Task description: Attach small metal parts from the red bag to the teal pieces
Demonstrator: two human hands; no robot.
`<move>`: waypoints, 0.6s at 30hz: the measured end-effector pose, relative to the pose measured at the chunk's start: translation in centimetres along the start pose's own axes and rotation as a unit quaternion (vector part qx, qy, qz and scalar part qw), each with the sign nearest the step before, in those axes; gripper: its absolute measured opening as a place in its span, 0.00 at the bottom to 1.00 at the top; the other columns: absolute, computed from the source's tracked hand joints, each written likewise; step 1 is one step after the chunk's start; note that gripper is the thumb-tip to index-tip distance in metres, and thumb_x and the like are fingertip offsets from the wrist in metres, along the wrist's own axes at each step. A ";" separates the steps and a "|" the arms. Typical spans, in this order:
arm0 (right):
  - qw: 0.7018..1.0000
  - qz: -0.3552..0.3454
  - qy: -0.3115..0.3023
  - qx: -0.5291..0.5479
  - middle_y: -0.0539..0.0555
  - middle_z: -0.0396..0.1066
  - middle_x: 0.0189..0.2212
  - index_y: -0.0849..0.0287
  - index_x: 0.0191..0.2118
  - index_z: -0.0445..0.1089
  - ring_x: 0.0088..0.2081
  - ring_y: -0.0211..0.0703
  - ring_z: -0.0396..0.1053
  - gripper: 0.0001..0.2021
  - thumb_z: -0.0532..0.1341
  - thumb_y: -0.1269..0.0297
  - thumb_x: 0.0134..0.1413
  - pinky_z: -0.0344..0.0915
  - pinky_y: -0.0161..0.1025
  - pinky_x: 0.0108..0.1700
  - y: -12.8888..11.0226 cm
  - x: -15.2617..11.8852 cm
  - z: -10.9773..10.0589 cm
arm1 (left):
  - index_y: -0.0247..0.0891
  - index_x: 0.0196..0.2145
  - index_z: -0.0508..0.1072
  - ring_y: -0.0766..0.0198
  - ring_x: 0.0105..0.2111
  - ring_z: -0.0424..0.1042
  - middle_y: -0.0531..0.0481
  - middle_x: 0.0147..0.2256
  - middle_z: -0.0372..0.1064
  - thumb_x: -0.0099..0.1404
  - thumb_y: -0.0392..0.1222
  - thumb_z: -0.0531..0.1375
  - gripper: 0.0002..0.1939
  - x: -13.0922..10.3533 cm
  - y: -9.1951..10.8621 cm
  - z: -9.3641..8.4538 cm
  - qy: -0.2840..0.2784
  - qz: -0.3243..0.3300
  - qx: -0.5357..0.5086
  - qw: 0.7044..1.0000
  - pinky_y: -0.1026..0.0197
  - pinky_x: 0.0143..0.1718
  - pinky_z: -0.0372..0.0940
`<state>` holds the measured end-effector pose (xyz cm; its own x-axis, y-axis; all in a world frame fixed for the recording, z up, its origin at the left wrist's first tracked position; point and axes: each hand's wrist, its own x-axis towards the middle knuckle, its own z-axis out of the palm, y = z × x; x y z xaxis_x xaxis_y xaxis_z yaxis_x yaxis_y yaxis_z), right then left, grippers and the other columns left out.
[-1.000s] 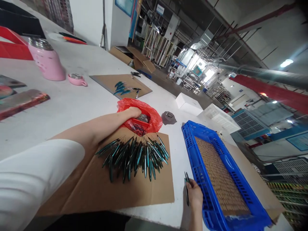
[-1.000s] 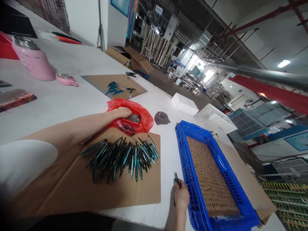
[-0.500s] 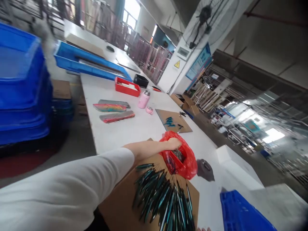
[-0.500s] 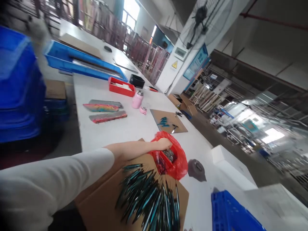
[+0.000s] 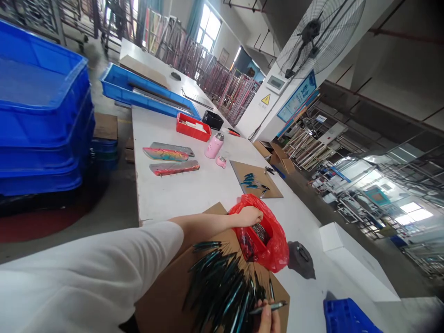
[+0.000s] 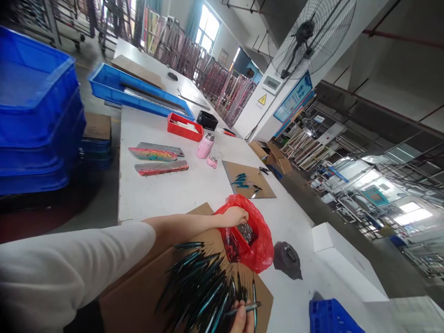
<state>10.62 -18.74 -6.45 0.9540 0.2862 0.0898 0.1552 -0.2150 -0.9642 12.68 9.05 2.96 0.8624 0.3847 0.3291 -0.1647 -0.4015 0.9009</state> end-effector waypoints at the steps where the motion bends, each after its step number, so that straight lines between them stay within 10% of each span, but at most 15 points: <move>1: 0.998 0.027 0.035 0.041 0.50 0.73 0.35 0.43 0.56 0.51 0.45 0.55 0.64 0.30 0.53 0.45 0.45 0.64 0.52 0.49 -0.3 -0.3 0.2 | 0.34 0.26 0.68 0.62 0.34 0.66 0.47 0.30 0.68 0.52 0.36 0.57 0.03 -0.6 0.6 0.4 0.001 -0.005 -0.019 1.000 0.62 0.39 0.58; 5: 0.979 0.045 0.135 0.144 0.52 0.71 0.38 0.50 0.49 0.62 0.42 0.51 0.68 0.25 0.59 0.50 0.41 0.65 0.47 0.48 -2.5 -2.2 2.0 | 0.34 0.36 0.65 0.67 0.32 0.69 0.47 0.33 0.69 0.58 0.46 0.53 0.12 -4.2 3.3 2.7 -0.065 -0.051 -0.157 0.984 0.65 0.33 0.61; 10: 0.981 0.006 0.134 0.139 0.54 0.70 0.36 0.61 0.44 0.65 0.35 0.38 0.68 0.21 0.60 0.57 0.43 0.65 0.36 0.41 -5.4 -4.0 3.1 | 0.33 0.31 0.65 0.70 0.29 0.69 0.50 0.29 0.67 0.46 0.48 0.64 0.19 -8.0 6.1 5.0 -0.159 -0.164 -0.426 0.875 0.66 0.33 0.61; 18: 0.981 -0.010 0.156 0.115 0.53 0.69 0.37 0.62 0.43 0.66 0.36 0.36 0.65 0.17 0.58 0.59 0.47 0.61 0.35 0.43 -6.5 -4.1 3.0 | 0.32 0.30 0.66 0.71 0.28 0.67 0.50 0.28 0.68 0.48 0.48 0.64 0.17 -9.3 7.2 6.5 -0.207 -0.137 -0.417 0.874 0.66 0.32 0.61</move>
<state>4.88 -15.70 -1.35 0.9890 -0.0187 0.1467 0.1470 0.0147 -0.9890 6.57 -2.81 4.55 0.9951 -0.0324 0.0937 -0.0675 0.4707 0.8797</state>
